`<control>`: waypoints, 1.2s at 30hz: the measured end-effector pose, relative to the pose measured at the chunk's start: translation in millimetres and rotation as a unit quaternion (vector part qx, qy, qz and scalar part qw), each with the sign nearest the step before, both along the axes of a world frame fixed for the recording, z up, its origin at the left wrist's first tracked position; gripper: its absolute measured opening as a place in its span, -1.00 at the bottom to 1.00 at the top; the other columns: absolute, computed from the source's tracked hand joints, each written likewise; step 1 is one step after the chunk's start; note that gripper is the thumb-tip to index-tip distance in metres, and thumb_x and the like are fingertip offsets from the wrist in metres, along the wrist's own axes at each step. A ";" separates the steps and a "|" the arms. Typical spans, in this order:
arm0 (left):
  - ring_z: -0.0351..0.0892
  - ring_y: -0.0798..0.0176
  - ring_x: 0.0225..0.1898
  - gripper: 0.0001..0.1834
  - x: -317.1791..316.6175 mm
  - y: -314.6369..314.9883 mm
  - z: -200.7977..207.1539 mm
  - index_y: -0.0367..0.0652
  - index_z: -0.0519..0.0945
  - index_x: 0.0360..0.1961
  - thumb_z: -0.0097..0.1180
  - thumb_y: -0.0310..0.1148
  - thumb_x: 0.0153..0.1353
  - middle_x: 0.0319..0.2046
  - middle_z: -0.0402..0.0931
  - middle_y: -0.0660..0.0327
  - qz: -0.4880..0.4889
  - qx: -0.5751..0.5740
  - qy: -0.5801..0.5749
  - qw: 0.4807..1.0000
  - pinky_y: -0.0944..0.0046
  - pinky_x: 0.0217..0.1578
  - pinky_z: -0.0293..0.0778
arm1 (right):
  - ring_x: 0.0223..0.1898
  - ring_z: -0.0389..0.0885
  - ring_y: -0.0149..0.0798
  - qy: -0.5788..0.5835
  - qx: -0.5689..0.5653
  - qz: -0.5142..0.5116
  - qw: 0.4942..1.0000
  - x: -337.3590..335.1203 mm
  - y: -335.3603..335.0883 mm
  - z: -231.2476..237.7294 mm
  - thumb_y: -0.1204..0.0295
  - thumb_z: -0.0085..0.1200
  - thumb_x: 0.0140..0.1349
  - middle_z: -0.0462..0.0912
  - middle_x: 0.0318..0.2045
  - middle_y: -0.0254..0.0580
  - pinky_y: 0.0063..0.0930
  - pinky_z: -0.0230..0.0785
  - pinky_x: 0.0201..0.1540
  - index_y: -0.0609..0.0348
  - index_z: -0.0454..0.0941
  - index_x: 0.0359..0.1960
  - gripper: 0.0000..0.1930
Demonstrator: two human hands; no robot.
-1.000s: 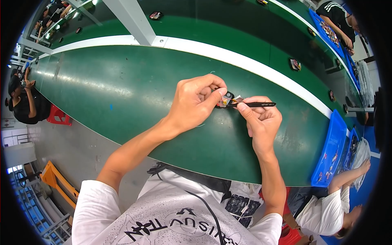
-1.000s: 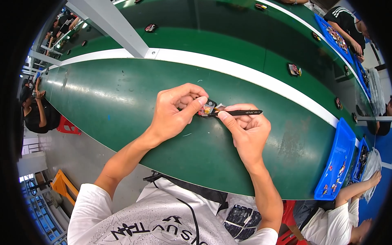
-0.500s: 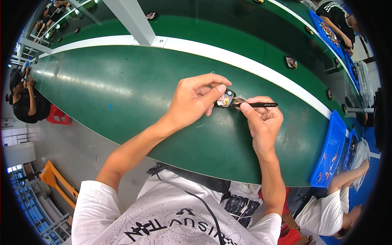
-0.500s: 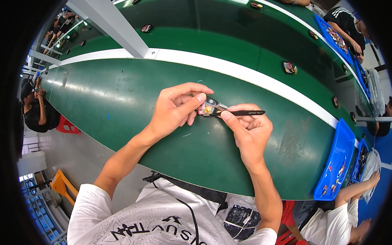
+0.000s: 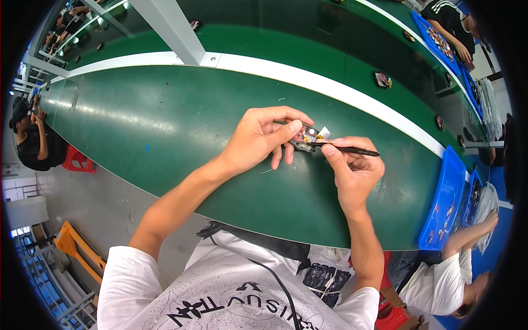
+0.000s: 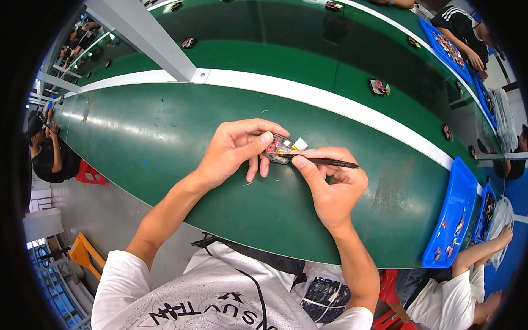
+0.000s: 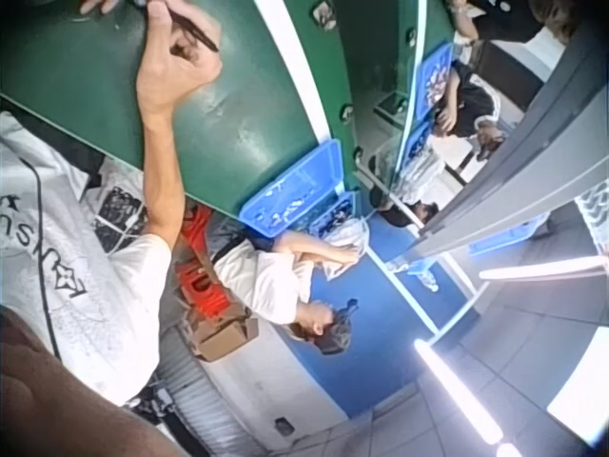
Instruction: Assembling small electronic components at a factory workbench using tweezers.
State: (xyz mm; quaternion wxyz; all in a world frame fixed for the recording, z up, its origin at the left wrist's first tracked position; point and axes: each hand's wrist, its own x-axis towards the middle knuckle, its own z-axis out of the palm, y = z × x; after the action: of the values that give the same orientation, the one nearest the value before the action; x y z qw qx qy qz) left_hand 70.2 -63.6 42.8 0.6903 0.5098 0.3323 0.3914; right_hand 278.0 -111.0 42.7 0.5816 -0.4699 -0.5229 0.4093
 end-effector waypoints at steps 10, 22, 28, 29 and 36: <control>0.70 0.29 -0.48 -0.67 1.5 -3.9 -1.8 -0.42 0.61 0.09 0.02 -0.36 0.51 -0.22 0.68 0.03 0.017 0.012 -0.002 1.000 0.42 -0.65 0.56 | -0.59 0.46 -0.66 -0.099 0.113 -0.039 0.988 -3.7 0.0 -7.4 0.58 0.48 0.07 0.78 -0.43 -0.30 -0.77 0.21 -0.55 0.24 0.71 -0.34 -0.83; 0.68 0.30 -0.49 -0.71 2.8 -5.2 -1.3 -0.38 0.63 0.07 0.04 -0.42 0.48 -0.25 0.67 0.03 0.042 0.052 -0.002 0.998 0.43 -0.65 0.56 | -0.61 0.45 -0.67 -0.095 0.118 -0.031 0.988 -3.0 0.5 -6.0 0.60 0.46 0.08 0.81 -0.39 -0.26 -0.77 0.20 -0.58 0.25 0.71 -0.35 -0.85; 0.66 0.33 -0.51 -0.72 2.8 -5.3 -0.2 -0.38 0.64 0.07 0.05 -0.43 0.48 -0.30 0.67 0.06 0.041 0.035 -0.006 0.999 0.44 -0.66 0.53 | -0.66 0.41 -0.68 -0.127 0.132 -0.020 0.983 -2.1 0.3 -4.4 0.60 0.45 0.09 0.81 -0.39 -0.24 -0.76 0.18 -0.61 0.26 0.70 -0.35 -0.85; 0.66 0.33 -0.51 -0.72 3.3 -5.6 -1.1 -0.38 0.64 0.07 0.05 -0.43 0.48 -0.30 0.67 0.06 0.043 0.037 -0.003 0.998 0.44 -0.66 0.53 | -0.65 0.41 -0.68 -0.119 0.129 -0.020 0.984 -1.8 0.8 -5.4 0.61 0.45 0.09 0.81 -0.39 -0.23 -0.75 0.17 -0.61 0.26 0.70 -0.35 -0.85; 0.65 0.34 -0.52 -0.73 3.7 -7.5 -2.1 -0.39 0.65 0.04 0.05 -0.43 0.48 -0.30 0.67 0.06 0.047 0.040 0.023 0.998 0.44 -0.65 0.54 | -0.62 0.43 -0.68 -0.095 0.089 -0.005 0.992 -0.9 1.5 -7.3 0.63 0.44 0.09 0.79 -0.41 -0.26 -0.76 0.17 -0.60 0.29 0.70 -0.33 -0.85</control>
State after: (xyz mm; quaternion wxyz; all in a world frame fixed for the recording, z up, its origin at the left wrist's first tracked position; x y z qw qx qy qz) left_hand 73.9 -71.0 40.6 0.6423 0.5295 0.3564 0.4244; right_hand 277.1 -109.5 35.4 0.5710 -0.4556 -0.6075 0.3121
